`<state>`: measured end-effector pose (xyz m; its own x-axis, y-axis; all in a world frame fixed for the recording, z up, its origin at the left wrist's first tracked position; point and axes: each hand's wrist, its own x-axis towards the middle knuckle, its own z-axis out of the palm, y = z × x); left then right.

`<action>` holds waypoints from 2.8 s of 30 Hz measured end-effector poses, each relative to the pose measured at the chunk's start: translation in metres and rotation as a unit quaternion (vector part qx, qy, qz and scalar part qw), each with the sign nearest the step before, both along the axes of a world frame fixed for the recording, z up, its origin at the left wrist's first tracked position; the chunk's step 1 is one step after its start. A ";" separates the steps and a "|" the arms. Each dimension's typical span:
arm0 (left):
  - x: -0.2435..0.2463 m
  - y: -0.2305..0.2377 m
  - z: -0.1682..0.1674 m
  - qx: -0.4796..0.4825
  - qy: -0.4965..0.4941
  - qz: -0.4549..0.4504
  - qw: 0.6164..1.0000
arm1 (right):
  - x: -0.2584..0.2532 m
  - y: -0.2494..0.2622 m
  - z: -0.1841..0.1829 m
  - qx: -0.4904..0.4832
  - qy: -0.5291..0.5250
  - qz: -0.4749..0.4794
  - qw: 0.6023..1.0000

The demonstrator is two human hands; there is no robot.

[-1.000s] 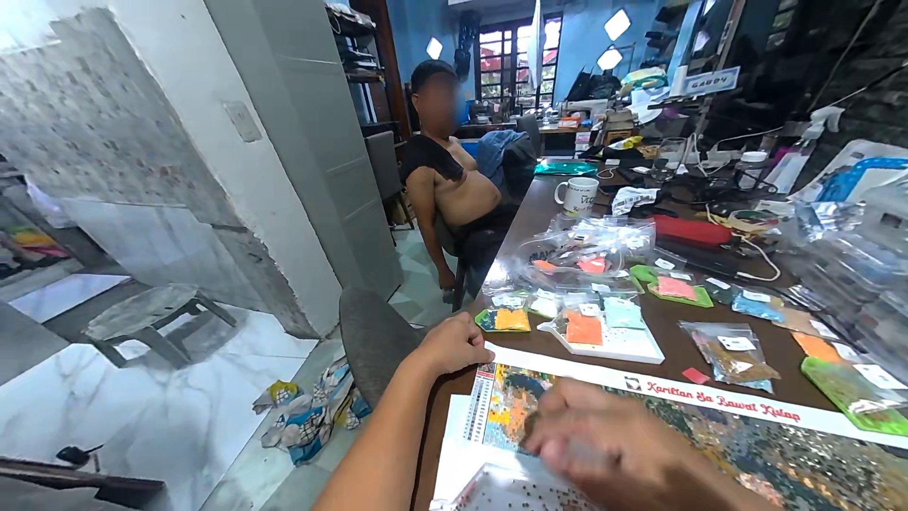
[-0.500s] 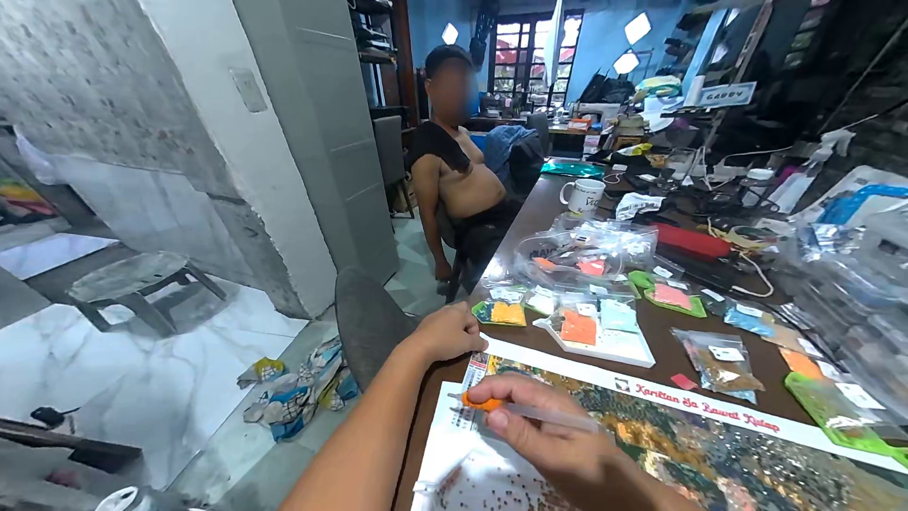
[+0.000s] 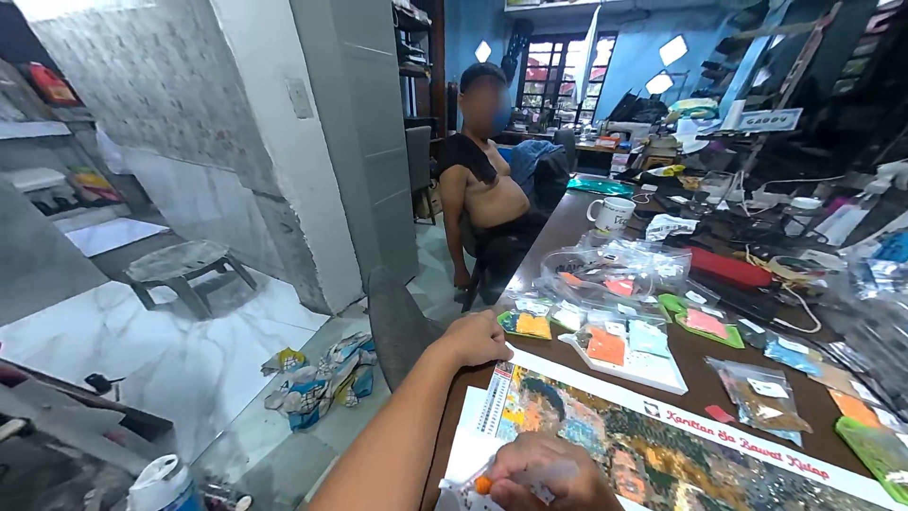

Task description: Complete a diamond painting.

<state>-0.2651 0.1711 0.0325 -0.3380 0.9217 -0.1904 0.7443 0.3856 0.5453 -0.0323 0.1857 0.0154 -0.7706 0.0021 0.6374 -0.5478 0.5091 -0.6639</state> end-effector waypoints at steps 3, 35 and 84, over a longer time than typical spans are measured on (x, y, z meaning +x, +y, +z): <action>0.000 0.000 0.001 0.001 0.003 -0.004 1.000 | 0.002 -0.003 -0.002 -0.004 -0.021 -0.009 1.000; 0.004 0.000 0.005 0.004 0.011 -0.011 1.000 | 0.006 -0.001 -0.007 -0.001 -0.021 -0.041 0.999; 0.000 0.001 -0.001 0.017 0.002 -0.007 1.000 | 0.010 0.018 -0.015 0.074 0.065 -0.149 0.984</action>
